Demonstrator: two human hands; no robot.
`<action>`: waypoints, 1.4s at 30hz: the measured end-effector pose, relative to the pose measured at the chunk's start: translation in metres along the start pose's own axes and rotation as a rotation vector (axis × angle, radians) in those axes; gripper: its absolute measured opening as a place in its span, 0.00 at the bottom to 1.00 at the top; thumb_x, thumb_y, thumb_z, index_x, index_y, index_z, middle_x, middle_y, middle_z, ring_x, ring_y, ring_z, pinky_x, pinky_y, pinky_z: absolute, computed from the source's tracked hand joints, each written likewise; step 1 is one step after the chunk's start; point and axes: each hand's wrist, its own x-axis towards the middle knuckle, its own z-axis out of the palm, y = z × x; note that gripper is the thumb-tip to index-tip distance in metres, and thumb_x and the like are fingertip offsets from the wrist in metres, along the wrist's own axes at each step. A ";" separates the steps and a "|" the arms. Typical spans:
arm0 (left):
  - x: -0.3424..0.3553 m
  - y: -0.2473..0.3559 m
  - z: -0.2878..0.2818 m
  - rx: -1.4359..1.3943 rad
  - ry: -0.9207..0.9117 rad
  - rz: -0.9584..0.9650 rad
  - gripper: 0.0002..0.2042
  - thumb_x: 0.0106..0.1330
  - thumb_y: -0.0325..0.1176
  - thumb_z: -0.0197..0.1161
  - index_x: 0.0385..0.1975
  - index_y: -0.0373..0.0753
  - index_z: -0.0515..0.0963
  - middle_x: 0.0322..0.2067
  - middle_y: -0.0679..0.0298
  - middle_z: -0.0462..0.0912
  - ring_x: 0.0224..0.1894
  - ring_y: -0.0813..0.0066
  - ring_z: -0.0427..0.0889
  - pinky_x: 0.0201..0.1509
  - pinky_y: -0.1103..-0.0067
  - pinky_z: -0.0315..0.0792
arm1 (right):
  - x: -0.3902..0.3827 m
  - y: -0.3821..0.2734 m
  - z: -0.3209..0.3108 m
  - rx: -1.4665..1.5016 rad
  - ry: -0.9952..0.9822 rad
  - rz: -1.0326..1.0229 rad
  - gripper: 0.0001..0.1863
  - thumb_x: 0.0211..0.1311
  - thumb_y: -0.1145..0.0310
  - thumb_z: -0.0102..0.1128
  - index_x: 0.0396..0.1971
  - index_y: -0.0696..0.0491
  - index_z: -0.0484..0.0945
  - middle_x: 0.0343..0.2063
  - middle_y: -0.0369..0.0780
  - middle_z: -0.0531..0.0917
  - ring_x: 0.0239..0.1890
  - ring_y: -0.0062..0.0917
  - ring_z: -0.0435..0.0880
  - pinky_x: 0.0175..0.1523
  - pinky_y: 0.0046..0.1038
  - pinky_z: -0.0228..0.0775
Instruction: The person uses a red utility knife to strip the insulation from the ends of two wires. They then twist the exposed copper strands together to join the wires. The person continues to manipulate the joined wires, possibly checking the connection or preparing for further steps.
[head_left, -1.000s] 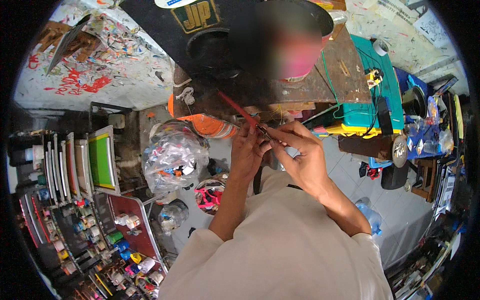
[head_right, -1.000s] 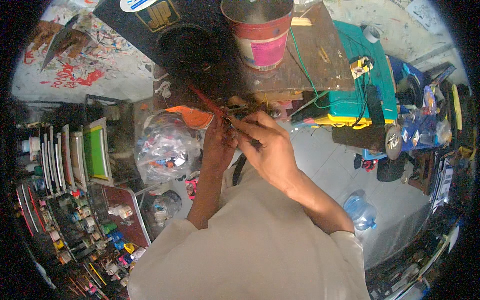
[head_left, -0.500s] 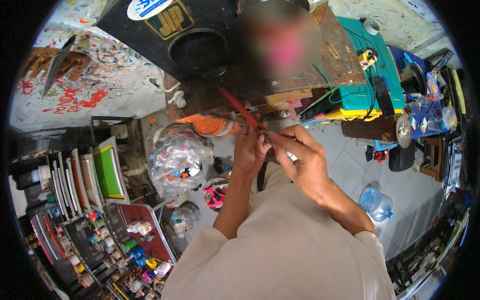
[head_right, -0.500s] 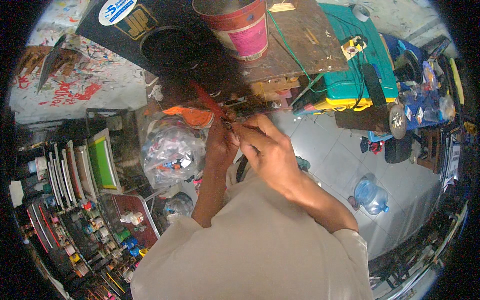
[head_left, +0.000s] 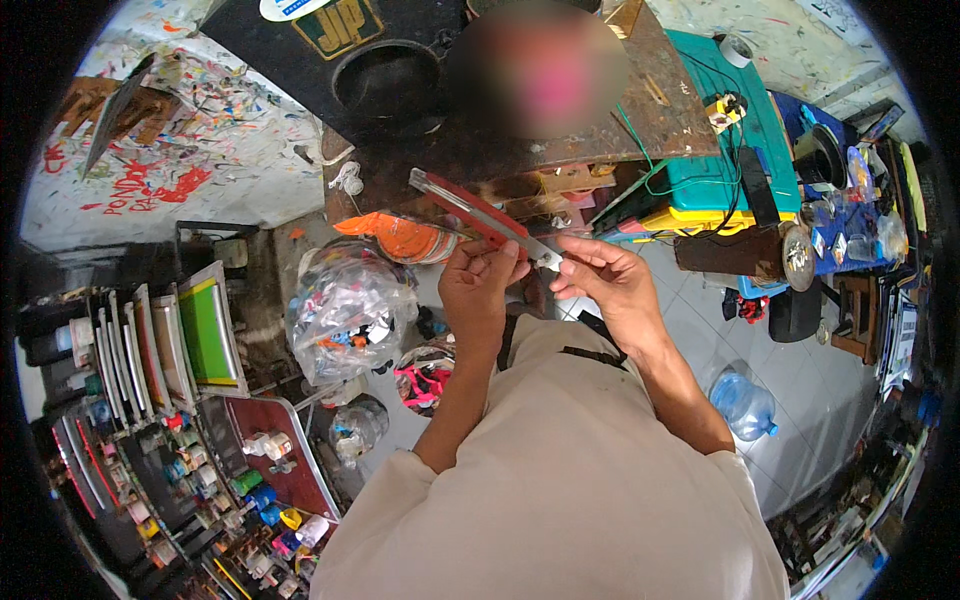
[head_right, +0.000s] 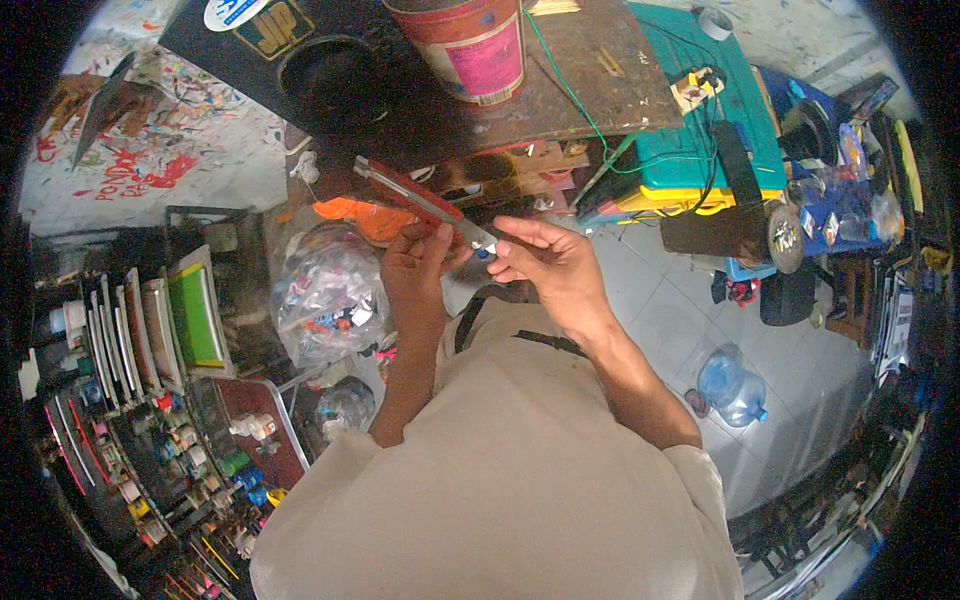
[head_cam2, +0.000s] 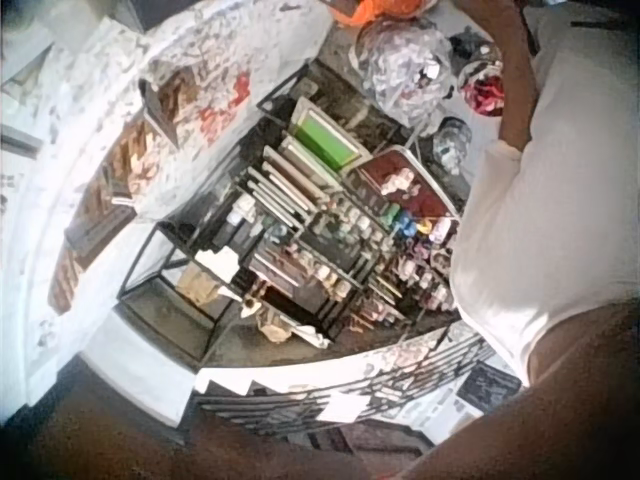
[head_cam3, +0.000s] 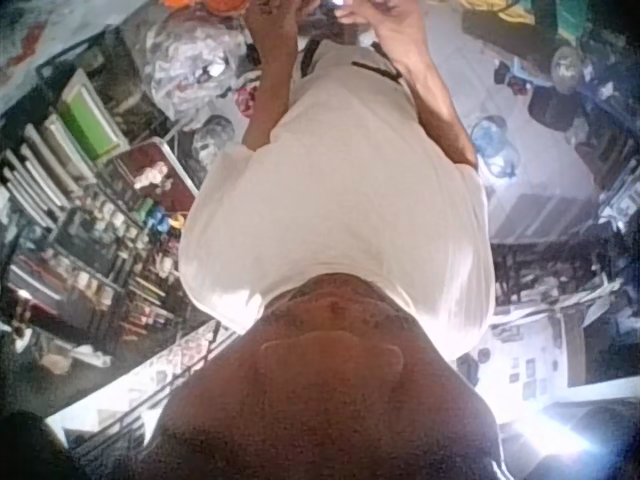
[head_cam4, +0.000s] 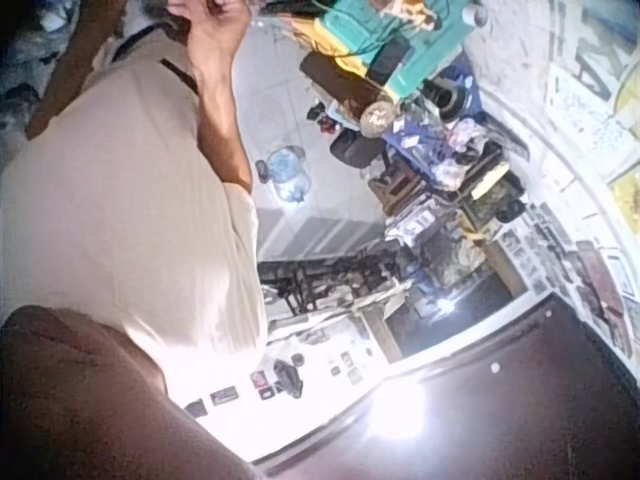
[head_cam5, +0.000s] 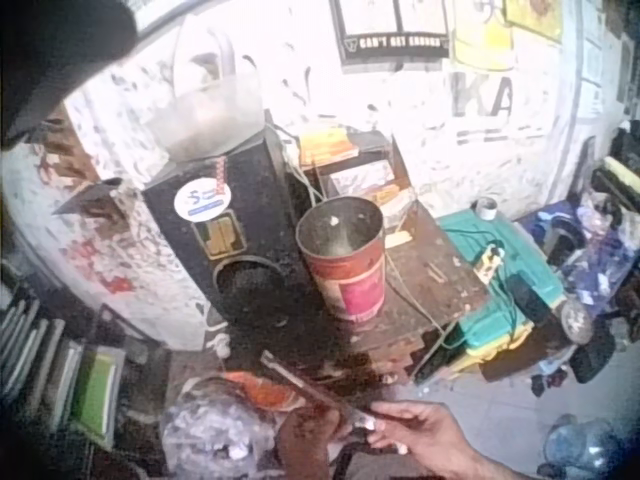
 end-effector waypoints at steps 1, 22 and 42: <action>-0.002 0.001 0.001 0.008 0.009 0.021 0.09 0.65 0.27 0.65 0.39 0.31 0.73 0.36 0.56 0.84 0.35 0.75 0.84 0.40 0.77 0.83 | -0.002 0.000 -0.002 0.012 0.002 0.006 0.17 0.63 0.73 0.63 0.50 0.62 0.77 0.34 0.40 0.83 0.32 0.21 0.84 0.40 0.23 0.81; -0.013 -0.003 0.038 -0.019 -0.041 0.005 0.09 0.65 0.26 0.62 0.39 0.32 0.70 0.35 0.55 0.82 0.35 0.65 0.86 0.42 0.68 0.85 | -0.020 -0.011 -0.046 0.027 -0.003 0.016 0.15 0.63 0.72 0.60 0.48 0.63 0.78 0.32 0.39 0.83 0.31 0.21 0.83 0.38 0.22 0.78; -0.034 -0.001 0.079 0.033 -0.146 -0.014 0.09 0.67 0.28 0.62 0.39 0.32 0.70 0.35 0.55 0.82 0.35 0.67 0.85 0.42 0.72 0.84 | -0.051 -0.026 -0.067 0.035 0.030 -0.120 0.18 0.59 0.79 0.63 0.51 0.61 0.78 0.41 0.39 0.84 0.37 0.20 0.83 0.40 0.23 0.78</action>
